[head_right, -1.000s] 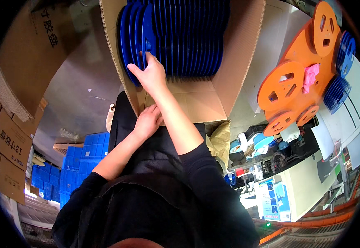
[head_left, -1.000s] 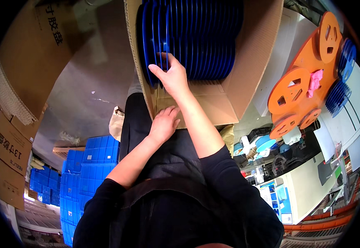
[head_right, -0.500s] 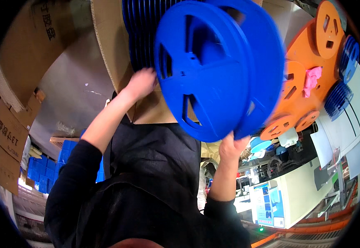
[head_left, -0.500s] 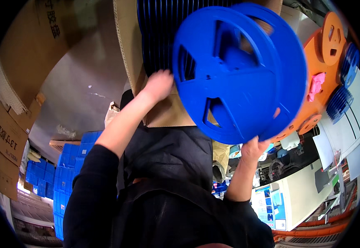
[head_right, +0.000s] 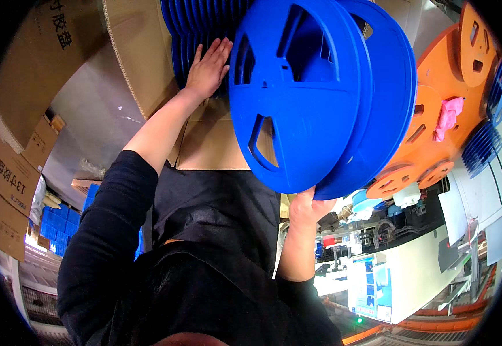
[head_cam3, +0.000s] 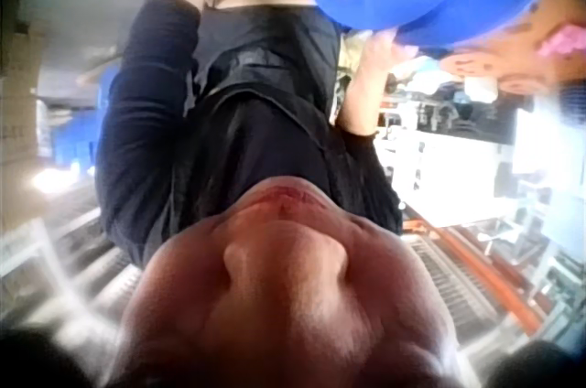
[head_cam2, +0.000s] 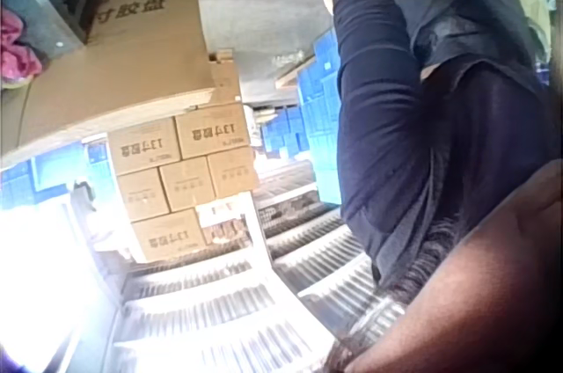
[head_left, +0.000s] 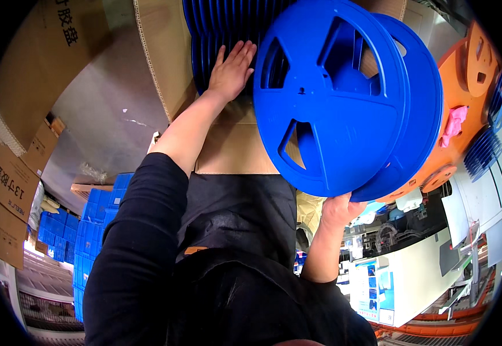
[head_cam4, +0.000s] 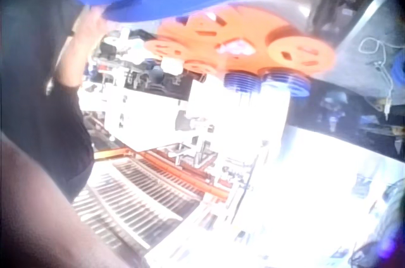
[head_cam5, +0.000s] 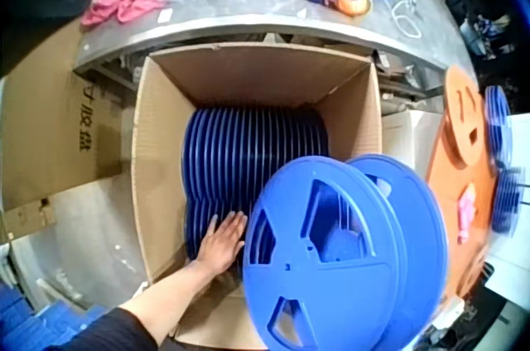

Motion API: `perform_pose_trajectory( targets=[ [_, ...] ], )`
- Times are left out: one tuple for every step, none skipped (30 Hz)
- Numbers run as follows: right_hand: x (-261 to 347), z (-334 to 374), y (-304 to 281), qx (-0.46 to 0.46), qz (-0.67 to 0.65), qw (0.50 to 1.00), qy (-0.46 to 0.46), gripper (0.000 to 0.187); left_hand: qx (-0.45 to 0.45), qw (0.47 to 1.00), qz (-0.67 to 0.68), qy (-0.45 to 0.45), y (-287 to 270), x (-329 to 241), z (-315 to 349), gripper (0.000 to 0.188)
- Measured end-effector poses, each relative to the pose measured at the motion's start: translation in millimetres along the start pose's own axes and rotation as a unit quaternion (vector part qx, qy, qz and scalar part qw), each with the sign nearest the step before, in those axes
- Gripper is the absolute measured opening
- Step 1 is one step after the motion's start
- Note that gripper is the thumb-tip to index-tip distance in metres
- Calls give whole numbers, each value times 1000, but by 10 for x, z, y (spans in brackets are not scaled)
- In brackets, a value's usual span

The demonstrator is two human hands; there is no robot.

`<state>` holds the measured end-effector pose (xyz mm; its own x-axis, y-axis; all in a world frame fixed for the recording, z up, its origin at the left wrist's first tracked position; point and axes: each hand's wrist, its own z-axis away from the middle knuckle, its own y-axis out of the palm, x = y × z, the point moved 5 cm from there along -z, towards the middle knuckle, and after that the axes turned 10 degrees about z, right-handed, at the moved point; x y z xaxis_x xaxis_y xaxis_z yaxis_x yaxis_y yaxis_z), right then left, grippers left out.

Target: The person repeatedly picks up blue plastic spools from a cardboard box, stacks them in hand, and places them back into the box. The person also briefly handles a roll of tape. The task involves organizing and stacking the spools within the box.

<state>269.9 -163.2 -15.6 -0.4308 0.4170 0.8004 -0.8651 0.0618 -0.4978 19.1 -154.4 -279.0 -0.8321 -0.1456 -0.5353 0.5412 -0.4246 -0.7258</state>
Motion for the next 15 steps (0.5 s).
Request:
perform_pose_trajectory(
  targets=[
    [11, 8, 22, 6, 7, 1000, -7, 25, 1, 1000, 5, -4, 4, 48, 15, 57],
    [36, 13, 59, 14, -12, 1000, -7, 25, 1, 1000, 11, -8, 16, 82, 29, 57],
    [76, 15, 101, 22, -31, 999, -7, 26, -21, 998, 50, -22, 20, 102, 49, 56],
    [96, 9, 123, 27, -49, 998, -6, 27, -25, 998, 60, -22, 3, 94, 42, 56],
    [86, 10, 111, 21, -33, 999, -3, 27, -29, 997, 70, -22, -16, 88, 42, 55],
    [65, 19, 89, 15, -16, 1000, 0, 27, -33, 996, 81, -23, -37, 87, 36, 55],
    [51, 27, 82, 13, 3, 1000, 1, 28, -29, 998, 43, -32, -43, 106, 44, 54],
    [52, 27, 87, 11, 2, 1000, -3, 28, -25, 999, 6, -41, -49, 129, 48, 53],
    [56, 26, 92, 8, 1, 1000, -7, 27, -20, 998, -32, -50, -55, 150, 53, 52],
    [57, 27, 97, 4, 0, 1000, -11, 27, -2, 997, -60, -56, -81, 129, 43, 51],
    [57, 27, 97, 6, 5, 1000, -15, 27, 17, 994, -87, -61, -107, 81, 28, 49],
    [56, 25, 91, 7, 10, 1000, -20, 27, 37, 990, -115, -66, -115, 38, 21, 48],
    [55, 25, 100, 11, 13, 1000, -24, 27, 64, 987, -129, -67, -99, 31, 33, 48],
    [42, 34, 120, 18, 12, 999, -26, 27, 49, 989, -122, -66, -91, 15, 57, 48],
    [25, 45, 139, 25, 11, 999, -28, 26, 34, 991, -116, -65, -59, -2, 98, 48]
  ],
)
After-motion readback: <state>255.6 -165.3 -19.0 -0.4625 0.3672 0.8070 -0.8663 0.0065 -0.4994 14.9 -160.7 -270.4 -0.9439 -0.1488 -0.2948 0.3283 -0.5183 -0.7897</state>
